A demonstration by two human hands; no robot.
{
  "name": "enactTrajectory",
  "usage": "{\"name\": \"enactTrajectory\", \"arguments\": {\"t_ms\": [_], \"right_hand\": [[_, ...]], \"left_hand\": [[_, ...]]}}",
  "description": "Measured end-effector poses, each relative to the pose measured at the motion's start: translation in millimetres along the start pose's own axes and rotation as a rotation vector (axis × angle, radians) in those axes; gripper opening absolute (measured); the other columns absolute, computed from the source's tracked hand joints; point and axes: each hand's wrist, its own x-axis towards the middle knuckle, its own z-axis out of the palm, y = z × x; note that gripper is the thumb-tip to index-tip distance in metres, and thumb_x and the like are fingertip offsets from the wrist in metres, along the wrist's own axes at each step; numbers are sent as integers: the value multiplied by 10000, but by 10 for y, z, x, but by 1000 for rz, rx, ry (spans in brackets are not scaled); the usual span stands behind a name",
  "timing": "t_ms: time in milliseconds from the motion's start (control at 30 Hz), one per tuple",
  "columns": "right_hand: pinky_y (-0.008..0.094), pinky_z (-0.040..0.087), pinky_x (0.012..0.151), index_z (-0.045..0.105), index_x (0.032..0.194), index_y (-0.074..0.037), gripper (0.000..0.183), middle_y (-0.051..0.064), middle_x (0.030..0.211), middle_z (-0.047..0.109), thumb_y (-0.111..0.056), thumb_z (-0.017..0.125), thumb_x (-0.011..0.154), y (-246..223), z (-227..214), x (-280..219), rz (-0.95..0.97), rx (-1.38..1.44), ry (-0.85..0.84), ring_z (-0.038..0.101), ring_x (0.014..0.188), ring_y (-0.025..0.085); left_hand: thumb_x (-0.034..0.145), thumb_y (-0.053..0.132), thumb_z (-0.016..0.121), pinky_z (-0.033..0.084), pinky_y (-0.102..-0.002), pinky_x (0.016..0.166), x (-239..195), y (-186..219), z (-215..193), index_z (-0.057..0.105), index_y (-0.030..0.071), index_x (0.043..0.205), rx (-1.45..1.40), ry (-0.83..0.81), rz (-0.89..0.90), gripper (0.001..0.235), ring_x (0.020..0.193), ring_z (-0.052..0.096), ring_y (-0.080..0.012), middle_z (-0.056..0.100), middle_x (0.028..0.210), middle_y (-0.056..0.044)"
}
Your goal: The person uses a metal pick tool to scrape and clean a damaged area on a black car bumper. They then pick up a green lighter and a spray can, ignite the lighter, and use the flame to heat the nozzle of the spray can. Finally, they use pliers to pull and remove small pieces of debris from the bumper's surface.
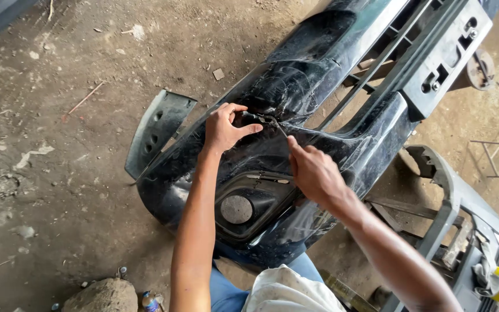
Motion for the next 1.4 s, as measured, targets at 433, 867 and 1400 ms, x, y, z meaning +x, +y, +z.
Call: {"name": "enactTrajectory", "arguments": {"t_ms": [433,867,1400], "right_hand": [[346,545,640,627,1468,-191,502,150,998,754,-270,693,977,-589,40,-1066,389,310,221,728,749,195],[225,493,579,601,1464,-73,498,22,1037,678,-136,695,979,-441,1042,-2203,494,839,383,596,767,52],[207,479,575,613,1419,-24,461,16,1063,671,-84,697,970,-1869,1822,-2609,752,1382,724,585,765,39]], "left_hand": [[674,620,872,565,-419,810,-24,-199,52,748,73,999,-57,158,89,648,941,721,-323,743,999,-113],[575,786,802,540,-324,598,79,-240,114,763,120,1048,-32,-55,-54,817,643,685,-145,702,725,-9],[834,445,808,552,-395,664,-659,-640,-739,767,119,966,48,-97,-132,354,788,748,-242,785,888,-59]]}}
